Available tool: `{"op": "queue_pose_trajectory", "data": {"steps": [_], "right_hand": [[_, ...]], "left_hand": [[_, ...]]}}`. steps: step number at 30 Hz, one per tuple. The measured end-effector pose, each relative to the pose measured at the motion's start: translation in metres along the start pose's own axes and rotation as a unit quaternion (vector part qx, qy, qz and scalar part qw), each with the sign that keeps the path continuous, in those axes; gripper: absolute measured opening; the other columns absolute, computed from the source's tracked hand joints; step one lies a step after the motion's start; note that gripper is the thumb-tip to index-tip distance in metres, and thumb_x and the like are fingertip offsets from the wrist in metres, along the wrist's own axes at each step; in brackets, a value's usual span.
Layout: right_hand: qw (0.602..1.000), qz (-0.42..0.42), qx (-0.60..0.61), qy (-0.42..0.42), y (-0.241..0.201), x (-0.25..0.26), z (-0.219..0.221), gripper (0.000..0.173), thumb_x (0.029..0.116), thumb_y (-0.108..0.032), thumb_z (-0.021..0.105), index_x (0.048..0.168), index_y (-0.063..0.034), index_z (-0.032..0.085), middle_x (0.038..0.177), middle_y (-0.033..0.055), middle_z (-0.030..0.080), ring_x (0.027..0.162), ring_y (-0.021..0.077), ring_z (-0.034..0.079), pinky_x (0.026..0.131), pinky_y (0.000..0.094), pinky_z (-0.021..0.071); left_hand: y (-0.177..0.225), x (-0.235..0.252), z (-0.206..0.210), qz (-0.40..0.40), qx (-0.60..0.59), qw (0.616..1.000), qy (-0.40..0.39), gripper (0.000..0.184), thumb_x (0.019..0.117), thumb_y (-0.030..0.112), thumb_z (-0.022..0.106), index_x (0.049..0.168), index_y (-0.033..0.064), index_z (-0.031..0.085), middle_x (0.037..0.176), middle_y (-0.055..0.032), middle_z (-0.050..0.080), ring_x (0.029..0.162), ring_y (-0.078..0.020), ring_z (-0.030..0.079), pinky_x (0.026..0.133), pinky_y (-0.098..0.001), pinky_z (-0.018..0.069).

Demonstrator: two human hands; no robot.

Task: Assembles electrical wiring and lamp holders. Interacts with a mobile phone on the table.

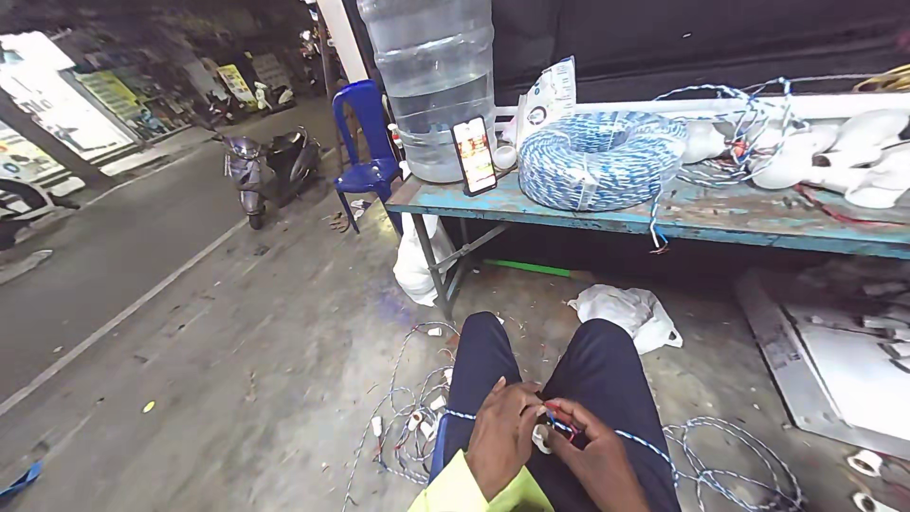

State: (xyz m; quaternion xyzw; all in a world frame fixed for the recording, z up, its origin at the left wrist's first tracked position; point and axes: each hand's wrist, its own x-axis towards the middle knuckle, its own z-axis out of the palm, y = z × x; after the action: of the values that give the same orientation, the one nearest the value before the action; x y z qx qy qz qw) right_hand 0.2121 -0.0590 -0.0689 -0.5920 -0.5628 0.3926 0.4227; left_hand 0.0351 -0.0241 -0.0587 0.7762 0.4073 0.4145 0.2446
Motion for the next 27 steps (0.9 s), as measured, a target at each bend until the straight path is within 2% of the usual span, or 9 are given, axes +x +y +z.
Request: {"op": "queue_pose_trajectory", "data": {"steps": [3,8,15,18,20,22,23,25,27], "right_hand": [[1.0,-0.007,0.008,0.001,0.003,0.0,0.002,0.036,0.0791,-0.016,0.077,0.114,-0.0088,0.07,0.099,-0.0015,0.075,0.092,0.0101,0.07,0.086,0.0416,0.058],[0.991,0.056,0.113,-0.031,-0.004,0.004,0.0,0.056,0.0765,-0.004,0.074,0.13,-0.0043,0.058,0.102,0.0055,0.076,0.09,0.0172,0.074,0.077,0.037,0.0631],[0.978,0.088,0.182,-0.057,0.002,0.01,-0.014,0.059,0.0725,0.001,0.077,0.13,-0.0032,0.064,0.105,0.01,0.076,0.088,0.0218,0.074,0.075,0.0375,0.0639],[0.992,0.056,0.084,-0.076,0.014,0.011,-0.013,0.054,0.0779,-0.005,0.077,0.129,-0.0117,0.063,0.104,0.0048,0.075,0.087,0.0181,0.074,0.076,0.0371,0.0639],[0.995,0.019,-0.062,-0.07,0.01,0.009,-0.011,0.06,0.0808,-0.012,0.077,0.138,-0.0158,0.058,0.102,0.002,0.075,0.089,0.017,0.073,0.079,0.0397,0.062],[0.982,-0.056,-0.178,-0.012,0.008,0.006,-0.006,0.075,0.0746,-0.017,0.083,0.145,-0.0112,0.056,0.113,0.0108,0.072,0.103,0.0325,0.068,0.087,0.055,0.0563],[0.974,-0.077,-0.214,0.004,0.007,0.005,-0.005,0.082,0.0718,-0.02,0.087,0.147,-0.0107,0.055,0.128,0.0182,0.065,0.115,0.0417,0.063,0.092,0.0619,0.0535],[0.958,-0.087,-0.272,0.02,0.002,0.003,-0.007,0.091,0.0684,-0.026,0.091,0.15,-0.0164,0.053,0.145,0.0248,0.052,0.125,0.0485,0.057,0.088,0.0644,0.0551],[0.948,-0.092,-0.305,0.022,-0.009,-0.001,-0.006,0.086,0.0716,-0.024,0.091,0.149,-0.0192,0.055,0.145,0.0251,0.053,0.118,0.0483,0.061,0.078,0.0622,0.0582]], "left_hand": [[0.0,0.001,-0.002,-0.025,-0.027,0.999,-0.022,0.018,0.1036,0.016,0.059,0.102,0.0045,0.072,0.116,-0.0058,0.074,0.117,-0.0157,0.069,0.113,-0.0457,0.0475],[0.0,0.004,-0.006,-0.058,-0.121,0.99,-0.039,0.015,0.1027,0.011,0.059,0.105,-0.0001,0.07,0.117,-0.0098,0.074,0.114,-0.0168,0.07,0.104,-0.0396,0.0552],[0.013,0.006,-0.008,-0.068,-0.164,0.982,-0.056,0.015,0.1024,0.01,0.06,0.106,-0.001,0.069,0.111,-0.0101,0.075,0.104,-0.0147,0.073,0.092,-0.0341,0.0607],[0.013,0.003,-0.008,-0.114,-0.146,0.98,-0.071,0.017,0.1021,0.013,0.061,0.107,0.0013,0.071,0.107,-0.0073,0.076,0.095,-0.0101,0.073,0.086,-0.0305,0.0604],[0.012,0.002,-0.009,-0.166,-0.157,0.971,-0.076,0.017,0.1004,0.014,0.064,0.107,0.0004,0.073,0.104,-0.0072,0.076,0.09,-0.0087,0.073,0.085,-0.0292,0.0602],[0.007,0.002,-0.013,-0.211,-0.16,0.961,-0.077,0.018,0.0992,0.015,0.065,0.104,0.0006,0.074,0.095,-0.0057,0.075,0.084,-0.0078,0.071,0.082,-0.0288,0.0593],[0.003,0.001,-0.015,-0.234,-0.163,0.955,-0.079,0.018,0.0989,0.016,0.066,0.103,0.0014,0.074,0.091,-0.0043,0.075,0.082,-0.0072,0.07,0.08,-0.0287,0.0588],[-0.003,0.0,-0.017,-0.297,-0.199,0.93,-0.082,0.018,0.0984,0.017,0.065,0.101,0.0023,0.074,0.086,-0.0029,0.073,0.078,-0.0078,0.068,0.077,-0.0297,0.0574],[-0.003,0.001,-0.019,-0.362,-0.273,0.887,-0.085,0.018,0.1001,0.014,0.063,0.102,-0.0015,0.072,0.086,-0.0049,0.072,0.077,-0.01,0.068,0.075,-0.0305,0.0591]]}}
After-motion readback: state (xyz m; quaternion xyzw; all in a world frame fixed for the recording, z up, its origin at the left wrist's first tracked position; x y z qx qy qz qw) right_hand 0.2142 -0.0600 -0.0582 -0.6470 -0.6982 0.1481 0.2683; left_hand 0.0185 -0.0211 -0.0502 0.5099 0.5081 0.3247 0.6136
